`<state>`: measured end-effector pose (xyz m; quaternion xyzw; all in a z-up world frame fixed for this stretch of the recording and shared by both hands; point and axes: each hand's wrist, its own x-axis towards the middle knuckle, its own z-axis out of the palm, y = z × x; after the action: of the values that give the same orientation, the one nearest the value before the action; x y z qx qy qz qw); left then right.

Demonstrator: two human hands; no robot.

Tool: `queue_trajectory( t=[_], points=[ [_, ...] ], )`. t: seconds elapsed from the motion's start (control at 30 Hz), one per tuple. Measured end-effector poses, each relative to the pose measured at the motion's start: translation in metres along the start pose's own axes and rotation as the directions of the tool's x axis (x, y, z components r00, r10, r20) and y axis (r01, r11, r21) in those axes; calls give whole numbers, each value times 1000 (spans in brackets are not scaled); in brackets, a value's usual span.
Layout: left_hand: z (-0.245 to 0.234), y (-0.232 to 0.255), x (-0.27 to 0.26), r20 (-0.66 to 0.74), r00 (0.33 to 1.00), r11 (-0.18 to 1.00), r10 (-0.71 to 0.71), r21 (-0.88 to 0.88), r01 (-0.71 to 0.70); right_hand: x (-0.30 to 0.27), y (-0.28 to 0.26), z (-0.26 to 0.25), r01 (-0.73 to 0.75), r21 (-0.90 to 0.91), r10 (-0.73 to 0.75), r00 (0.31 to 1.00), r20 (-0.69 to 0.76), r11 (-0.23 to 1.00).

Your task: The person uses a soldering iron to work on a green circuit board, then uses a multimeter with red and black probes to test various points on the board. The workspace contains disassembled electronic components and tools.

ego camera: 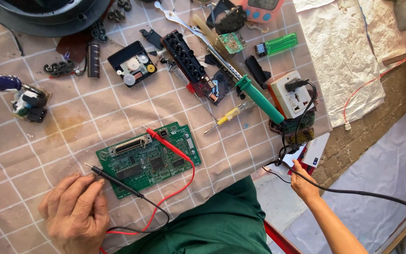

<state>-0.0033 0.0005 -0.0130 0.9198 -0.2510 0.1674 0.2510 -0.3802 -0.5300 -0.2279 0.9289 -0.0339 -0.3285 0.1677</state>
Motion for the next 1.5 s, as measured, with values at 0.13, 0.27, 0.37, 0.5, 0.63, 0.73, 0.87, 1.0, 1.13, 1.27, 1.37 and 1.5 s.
queue_trajectory(
  t=[0.13, 0.27, 0.37, 0.5, 0.63, 0.73, 0.87, 1.0, 1.13, 1.27, 1.37, 1.5],
  points=[
    [-1, 2, 1, 2, 1000, 1000, -11, 4, 11, 1, -6, -10, 1, -39, -8, 984, -175, 999],
    [-3, 5, 5, 5, 1000, 1000, -14, -5, 14, 6, -15, -65, -392, 417, 378, 918, 119, 820],
    [-5, 5, 7, 10, 1000, 1000, -5, -4, 5, 6, -17, -90, -641, 491, 473, 767, 434, 589],
    [-8, 4, 10, 30, 1000, 1000, 1, 8, -1, 8, -31, -166, -779, 457, 501, 627, 596, 431],
    [-11, 2, 12, 8, 1000, 1000, -12, -9, 12, 5, -28, -108, -711, 464, 544, 703, 459, 528],
    [-12, 3, 14, 7, 1000, 1000, 1, -22, 0, 6, -29, -106, -642, 485, 543, 765, 347, 594],
    [-12, 2, 13, 21, 1000, 1000, -7, -19, 7, 11, -36, -134, -719, 573, 551, 683, 479, 394],
    [-8, -1, 6, 53, 999, 1000, -10, -6, 10, 10, -29, -120, -682, 641, 603, 689, 402, 352],
    [-7, 3, 9, 18, 1000, 1000, -6, -18, 7, 11, -21, -75, -630, 610, 605, 742, 290, 480],
    [-5, 2, 7, 22, 1000, 1000, -9, -15, 9, 16, -24, -98, -656, 563, 561, 743, 364, 503],
    [-5, 1, 5, 34, 999, 1000, -10, -7, 10, 19, -26, -104, -669, 556, 548, 735, 399, 492],
    [-5, 1, 6, 35, 999, 1000, -8, -9, 8, 23, -27, -107, -674, 539, 533, 735, 419, 505]
  ],
)
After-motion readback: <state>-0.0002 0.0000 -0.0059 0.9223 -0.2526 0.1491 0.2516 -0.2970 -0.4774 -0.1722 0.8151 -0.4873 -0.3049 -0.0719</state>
